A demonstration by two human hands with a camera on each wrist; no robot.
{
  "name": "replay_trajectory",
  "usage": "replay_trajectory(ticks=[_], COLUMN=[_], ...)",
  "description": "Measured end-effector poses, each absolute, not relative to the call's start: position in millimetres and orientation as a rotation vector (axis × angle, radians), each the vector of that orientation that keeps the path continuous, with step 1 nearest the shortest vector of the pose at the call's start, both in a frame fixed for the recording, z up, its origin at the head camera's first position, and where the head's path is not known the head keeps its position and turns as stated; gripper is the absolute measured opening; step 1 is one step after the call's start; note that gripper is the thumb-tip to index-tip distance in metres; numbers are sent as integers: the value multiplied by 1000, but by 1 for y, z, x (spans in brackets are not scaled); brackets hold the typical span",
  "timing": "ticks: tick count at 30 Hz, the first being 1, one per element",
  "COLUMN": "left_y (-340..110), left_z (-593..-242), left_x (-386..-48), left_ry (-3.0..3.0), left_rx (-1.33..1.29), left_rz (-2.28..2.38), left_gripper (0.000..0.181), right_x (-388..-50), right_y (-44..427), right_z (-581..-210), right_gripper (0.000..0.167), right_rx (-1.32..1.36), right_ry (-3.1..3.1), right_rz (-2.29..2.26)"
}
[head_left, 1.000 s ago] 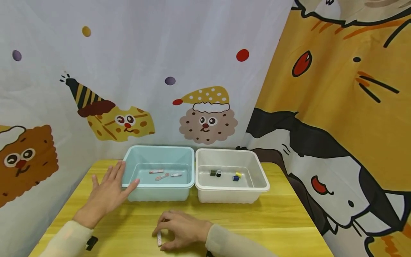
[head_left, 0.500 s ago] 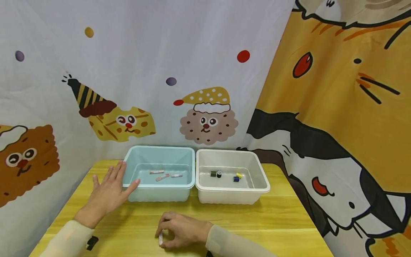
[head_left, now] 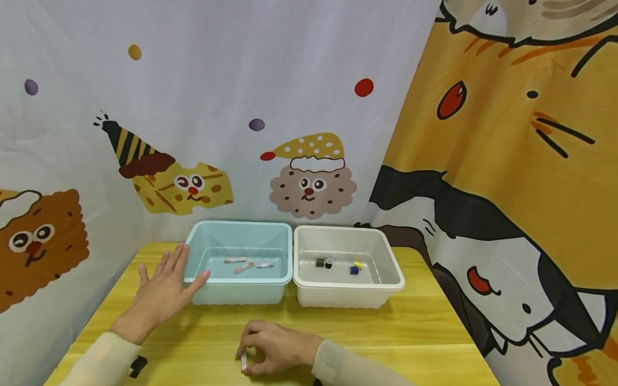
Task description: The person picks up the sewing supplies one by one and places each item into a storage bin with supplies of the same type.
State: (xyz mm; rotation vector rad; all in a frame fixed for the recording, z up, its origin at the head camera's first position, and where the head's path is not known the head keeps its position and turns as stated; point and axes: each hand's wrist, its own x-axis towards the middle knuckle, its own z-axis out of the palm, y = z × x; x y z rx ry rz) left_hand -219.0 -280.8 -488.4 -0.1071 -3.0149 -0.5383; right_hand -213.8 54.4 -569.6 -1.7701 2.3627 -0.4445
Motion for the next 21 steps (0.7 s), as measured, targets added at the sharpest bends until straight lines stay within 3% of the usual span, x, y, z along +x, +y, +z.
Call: replay_trajectory(ticks=[21], left_y=[-281], left_z=[-490], left_x=[-221], left_ry=[-3016], left_rx=[-100], left_rz=[-557], left_gripper=[116], right_x=[-209], right_y=[66], right_z=[-556], right_gripper=[33], right_rx=[-1879], right_ry=[2406], right_rz=[-497])
